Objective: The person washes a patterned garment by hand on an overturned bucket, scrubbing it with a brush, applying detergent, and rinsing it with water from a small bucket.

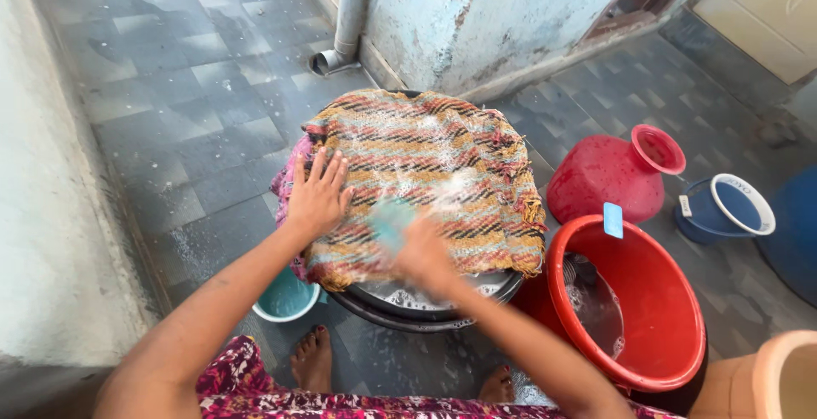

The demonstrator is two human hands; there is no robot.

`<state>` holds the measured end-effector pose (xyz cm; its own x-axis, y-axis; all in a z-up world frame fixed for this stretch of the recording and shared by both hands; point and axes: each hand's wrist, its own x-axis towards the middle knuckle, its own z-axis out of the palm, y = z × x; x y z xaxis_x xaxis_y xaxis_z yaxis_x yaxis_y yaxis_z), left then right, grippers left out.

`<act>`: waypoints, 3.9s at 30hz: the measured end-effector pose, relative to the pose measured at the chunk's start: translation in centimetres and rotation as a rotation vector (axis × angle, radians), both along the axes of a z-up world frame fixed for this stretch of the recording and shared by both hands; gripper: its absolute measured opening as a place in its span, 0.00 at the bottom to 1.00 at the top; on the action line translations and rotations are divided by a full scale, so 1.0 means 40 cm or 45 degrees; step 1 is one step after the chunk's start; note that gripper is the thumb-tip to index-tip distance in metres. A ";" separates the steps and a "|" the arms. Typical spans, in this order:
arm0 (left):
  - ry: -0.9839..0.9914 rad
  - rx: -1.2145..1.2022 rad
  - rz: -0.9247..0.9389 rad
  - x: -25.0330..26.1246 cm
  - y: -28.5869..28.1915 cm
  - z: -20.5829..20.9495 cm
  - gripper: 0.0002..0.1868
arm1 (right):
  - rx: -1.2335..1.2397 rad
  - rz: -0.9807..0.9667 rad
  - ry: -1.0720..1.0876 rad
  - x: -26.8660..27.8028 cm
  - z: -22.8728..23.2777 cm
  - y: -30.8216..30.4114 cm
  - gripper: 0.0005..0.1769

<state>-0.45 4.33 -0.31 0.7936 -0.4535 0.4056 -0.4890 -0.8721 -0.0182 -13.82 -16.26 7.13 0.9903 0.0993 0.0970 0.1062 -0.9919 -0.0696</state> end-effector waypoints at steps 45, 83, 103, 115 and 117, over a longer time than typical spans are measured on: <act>0.572 0.130 -0.344 -0.255 -0.269 0.032 0.08 | 0.269 0.825 0.016 0.193 0.073 -0.192 0.36; -0.379 -0.388 -0.590 -0.153 -0.197 0.023 0.18 | 0.073 -0.072 0.173 0.537 0.070 -0.017 0.40; 0.070 0.011 0.832 0.100 -0.548 0.093 0.36 | 0.276 -0.150 -0.529 0.229 -0.076 -0.266 0.23; 0.224 -0.798 0.706 0.248 -0.327 0.096 0.38 | 0.358 -0.160 -0.501 0.227 -0.079 -0.276 0.23; 0.319 -0.717 0.727 0.254 -0.321 0.101 0.29 | 0.356 -0.183 -0.433 0.233 -0.078 -0.274 0.22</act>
<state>9.73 -8.49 3.75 0.9366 0.2622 0.2323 0.0984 -0.8332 0.5441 -4.51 -27.22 4.00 0.8995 -0.1130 0.4222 0.0319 -0.9464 -0.3214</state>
